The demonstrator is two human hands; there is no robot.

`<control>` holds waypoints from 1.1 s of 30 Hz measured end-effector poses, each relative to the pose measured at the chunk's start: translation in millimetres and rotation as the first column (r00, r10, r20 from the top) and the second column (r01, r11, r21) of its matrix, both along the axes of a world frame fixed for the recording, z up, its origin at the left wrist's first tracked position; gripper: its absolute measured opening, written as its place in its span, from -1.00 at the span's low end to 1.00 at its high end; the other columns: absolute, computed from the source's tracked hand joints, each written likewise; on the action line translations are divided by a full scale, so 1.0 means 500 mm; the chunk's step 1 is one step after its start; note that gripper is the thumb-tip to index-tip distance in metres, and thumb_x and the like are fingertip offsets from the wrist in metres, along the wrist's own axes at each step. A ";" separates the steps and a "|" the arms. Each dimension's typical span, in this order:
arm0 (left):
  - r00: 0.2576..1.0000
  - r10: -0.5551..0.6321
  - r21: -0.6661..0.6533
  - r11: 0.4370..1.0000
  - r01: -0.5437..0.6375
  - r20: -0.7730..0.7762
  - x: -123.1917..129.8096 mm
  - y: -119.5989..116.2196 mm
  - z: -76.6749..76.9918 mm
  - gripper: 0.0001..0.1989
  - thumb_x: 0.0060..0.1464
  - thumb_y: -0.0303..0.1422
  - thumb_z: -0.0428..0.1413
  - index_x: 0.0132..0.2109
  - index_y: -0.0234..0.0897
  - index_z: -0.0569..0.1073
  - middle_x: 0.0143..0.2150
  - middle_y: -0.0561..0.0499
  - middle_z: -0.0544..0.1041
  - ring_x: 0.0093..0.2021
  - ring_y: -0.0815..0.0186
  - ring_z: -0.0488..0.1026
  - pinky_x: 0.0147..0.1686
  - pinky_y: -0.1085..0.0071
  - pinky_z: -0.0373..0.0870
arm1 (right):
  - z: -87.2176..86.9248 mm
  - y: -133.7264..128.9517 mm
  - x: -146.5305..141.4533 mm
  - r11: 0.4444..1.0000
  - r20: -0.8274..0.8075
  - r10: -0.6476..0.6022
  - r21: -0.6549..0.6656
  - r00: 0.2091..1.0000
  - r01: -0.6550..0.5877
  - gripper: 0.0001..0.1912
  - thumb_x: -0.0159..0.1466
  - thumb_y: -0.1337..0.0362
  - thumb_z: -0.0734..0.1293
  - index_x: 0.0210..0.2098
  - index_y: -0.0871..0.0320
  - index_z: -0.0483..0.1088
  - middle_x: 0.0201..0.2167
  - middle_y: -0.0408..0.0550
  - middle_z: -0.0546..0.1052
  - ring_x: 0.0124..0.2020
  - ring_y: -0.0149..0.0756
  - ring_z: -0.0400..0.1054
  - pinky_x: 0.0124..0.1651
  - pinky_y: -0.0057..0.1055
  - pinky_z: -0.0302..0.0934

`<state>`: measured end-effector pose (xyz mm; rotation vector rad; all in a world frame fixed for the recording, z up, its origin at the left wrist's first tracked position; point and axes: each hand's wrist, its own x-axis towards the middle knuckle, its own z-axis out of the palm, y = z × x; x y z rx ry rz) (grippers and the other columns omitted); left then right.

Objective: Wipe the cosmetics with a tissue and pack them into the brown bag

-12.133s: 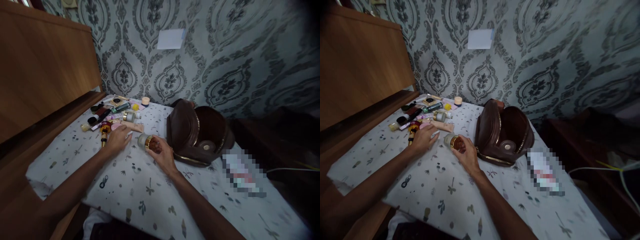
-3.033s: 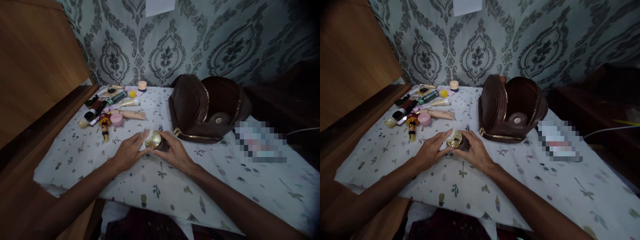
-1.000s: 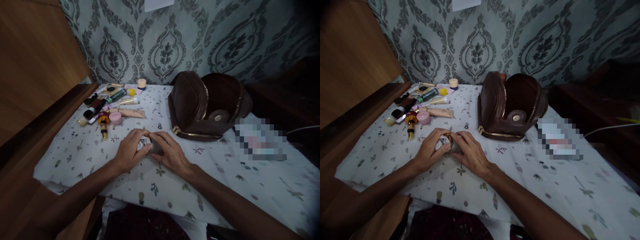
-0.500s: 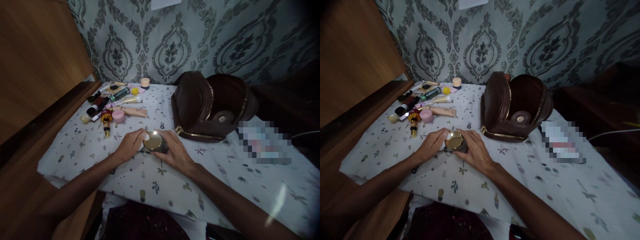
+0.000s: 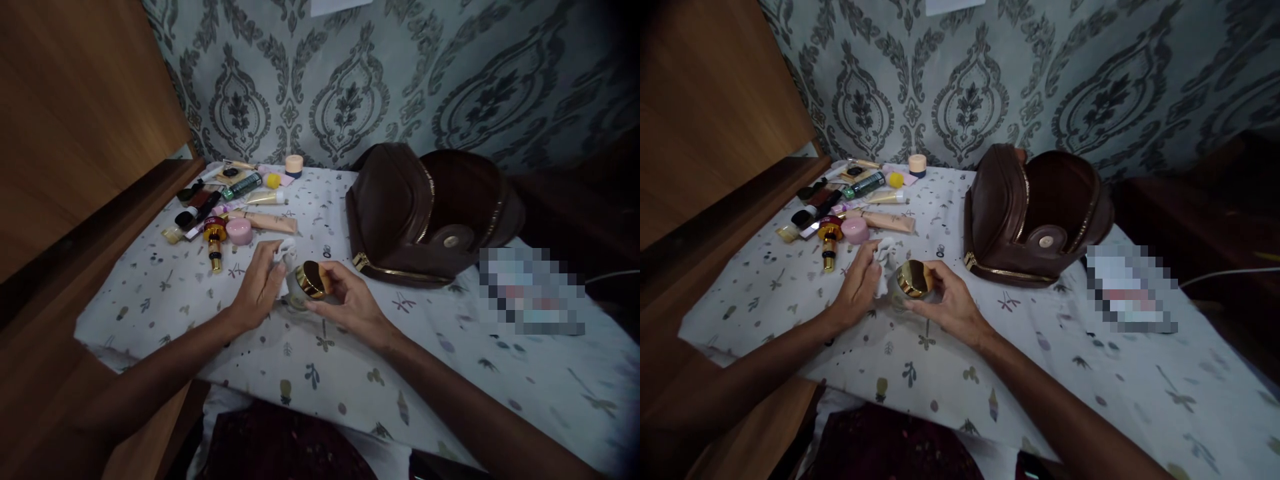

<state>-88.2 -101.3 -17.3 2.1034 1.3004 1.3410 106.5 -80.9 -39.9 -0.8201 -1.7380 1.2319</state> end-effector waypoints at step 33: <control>0.807 -0.416 -0.244 0.908 0.341 -0.419 -0.059 0.018 -0.031 -0.27 0.24 -0.45 -0.04 0.45 -0.28 -0.18 0.46 -0.27 -0.01 0.43 0.09 0.01 0.34 0.07 0.13 | -0.004 0.036 0.040 0.992 0.012 -0.031 -0.119 0.999 0.032 -0.43 0.26 -0.03 0.35 0.19 0.03 0.35 -0.01 0.00 0.49 0.02 -0.16 0.38 0.13 -0.14 0.27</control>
